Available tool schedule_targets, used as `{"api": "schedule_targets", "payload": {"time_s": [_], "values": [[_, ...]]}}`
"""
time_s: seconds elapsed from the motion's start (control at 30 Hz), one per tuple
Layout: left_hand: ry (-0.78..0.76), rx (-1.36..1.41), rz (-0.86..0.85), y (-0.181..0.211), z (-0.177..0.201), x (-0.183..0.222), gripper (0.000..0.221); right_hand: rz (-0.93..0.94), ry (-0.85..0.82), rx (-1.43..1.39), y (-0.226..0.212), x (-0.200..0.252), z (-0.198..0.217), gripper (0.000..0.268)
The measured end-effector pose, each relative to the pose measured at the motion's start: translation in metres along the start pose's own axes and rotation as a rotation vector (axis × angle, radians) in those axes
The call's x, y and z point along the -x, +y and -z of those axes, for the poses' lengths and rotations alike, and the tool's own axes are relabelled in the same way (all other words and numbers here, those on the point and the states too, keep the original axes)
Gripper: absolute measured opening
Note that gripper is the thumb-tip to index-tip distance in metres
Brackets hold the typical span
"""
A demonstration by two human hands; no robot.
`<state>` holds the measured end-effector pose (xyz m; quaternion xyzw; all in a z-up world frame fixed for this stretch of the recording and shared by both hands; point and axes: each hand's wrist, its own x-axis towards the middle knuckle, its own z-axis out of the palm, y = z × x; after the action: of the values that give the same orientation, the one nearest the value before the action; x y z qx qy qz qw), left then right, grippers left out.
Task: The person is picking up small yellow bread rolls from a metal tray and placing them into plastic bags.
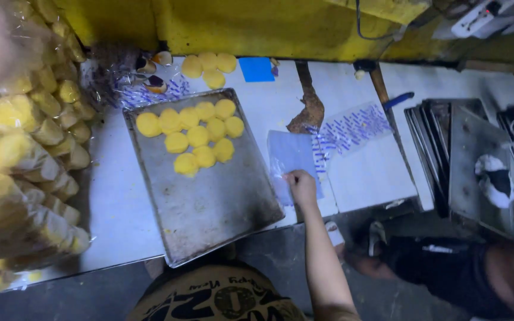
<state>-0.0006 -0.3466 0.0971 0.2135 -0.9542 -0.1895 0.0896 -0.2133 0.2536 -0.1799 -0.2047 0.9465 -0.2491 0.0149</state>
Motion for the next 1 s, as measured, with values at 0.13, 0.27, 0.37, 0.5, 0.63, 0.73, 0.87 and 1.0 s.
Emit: {"api": "schedule_targets", "payload": {"time_s": [0.13, 0.27, 0.37, 0.5, 0.63, 0.73, 0.87, 1.0], "values": [[-0.213, 0.389, -0.077, 0.221, -0.114, 0.114, 0.065, -0.189, -0.059, -0.225, 0.004, -0.004, 0.008, 0.017], [-0.389, 0.776, -0.140, 0.289, -0.318, 0.133, 0.102, -0.270, -0.117, -0.994, -0.102, 0.022, 0.046, 0.036], [0.149, 0.796, -0.133, 0.297, -0.333, 0.129, 0.034, -0.017, 0.068, -0.640, -0.116, 0.033, 0.078, 0.065], [0.129, 0.686, -0.289, 0.289, -0.300, 0.150, 0.033, 0.249, 0.029, -0.371, -0.123, 0.027, 0.090, 0.049], [0.164, 0.864, 0.070, 0.278, -0.291, 0.177, 0.017, 0.306, -0.150, -0.606, -0.148, 0.025, 0.059, 0.010], [-0.135, 1.043, -0.058, 0.295, -0.240, 0.239, 0.021, 0.219, -0.218, -0.790, -0.161, 0.009, 0.023, 0.007], [0.020, 0.988, 0.150, 0.230, -0.266, 0.297, 0.023, 0.635, -0.221, -0.698, -0.221, 0.015, 0.047, 0.011], [0.004, 0.977, 0.389, 0.190, -0.157, 0.280, 0.093, 0.839, -0.323, -0.566, -0.268, 0.047, 0.057, 0.007]]}}
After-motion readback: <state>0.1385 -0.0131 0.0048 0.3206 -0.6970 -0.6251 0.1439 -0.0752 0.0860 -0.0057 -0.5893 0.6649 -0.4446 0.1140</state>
